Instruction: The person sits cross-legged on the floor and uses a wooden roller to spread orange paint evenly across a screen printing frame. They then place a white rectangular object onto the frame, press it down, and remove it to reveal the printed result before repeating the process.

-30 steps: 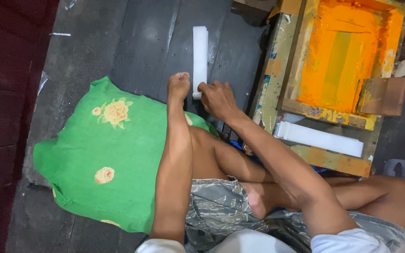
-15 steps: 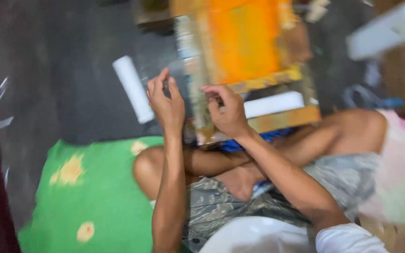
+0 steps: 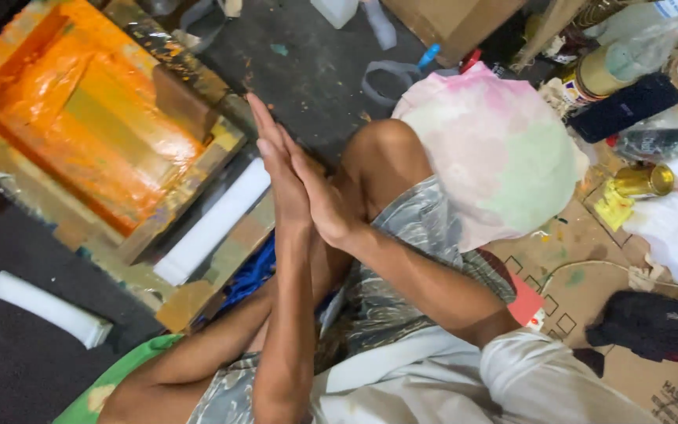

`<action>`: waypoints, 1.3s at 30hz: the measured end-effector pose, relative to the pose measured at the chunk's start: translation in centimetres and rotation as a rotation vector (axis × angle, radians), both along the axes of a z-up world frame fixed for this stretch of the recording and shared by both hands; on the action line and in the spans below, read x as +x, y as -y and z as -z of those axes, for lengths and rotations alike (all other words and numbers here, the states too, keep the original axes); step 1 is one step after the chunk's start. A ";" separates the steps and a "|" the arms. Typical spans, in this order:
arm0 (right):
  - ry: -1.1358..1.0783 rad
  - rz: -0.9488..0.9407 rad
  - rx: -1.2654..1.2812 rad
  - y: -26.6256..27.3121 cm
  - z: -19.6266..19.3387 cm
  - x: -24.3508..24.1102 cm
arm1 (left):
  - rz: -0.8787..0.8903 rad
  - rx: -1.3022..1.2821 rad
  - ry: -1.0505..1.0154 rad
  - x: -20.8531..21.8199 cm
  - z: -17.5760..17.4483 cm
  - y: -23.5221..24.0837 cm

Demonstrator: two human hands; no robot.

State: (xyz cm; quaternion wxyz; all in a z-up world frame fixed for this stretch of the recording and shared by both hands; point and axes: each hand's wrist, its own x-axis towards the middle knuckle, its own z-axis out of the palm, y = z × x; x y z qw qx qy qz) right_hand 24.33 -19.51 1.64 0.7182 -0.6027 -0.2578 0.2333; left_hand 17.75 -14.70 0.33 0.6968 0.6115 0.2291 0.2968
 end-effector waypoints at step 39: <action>0.372 -0.155 -0.174 -1.5 8.1 -2.5 | -0.183 0.808 -0.835 -14.0 2.8 -7.4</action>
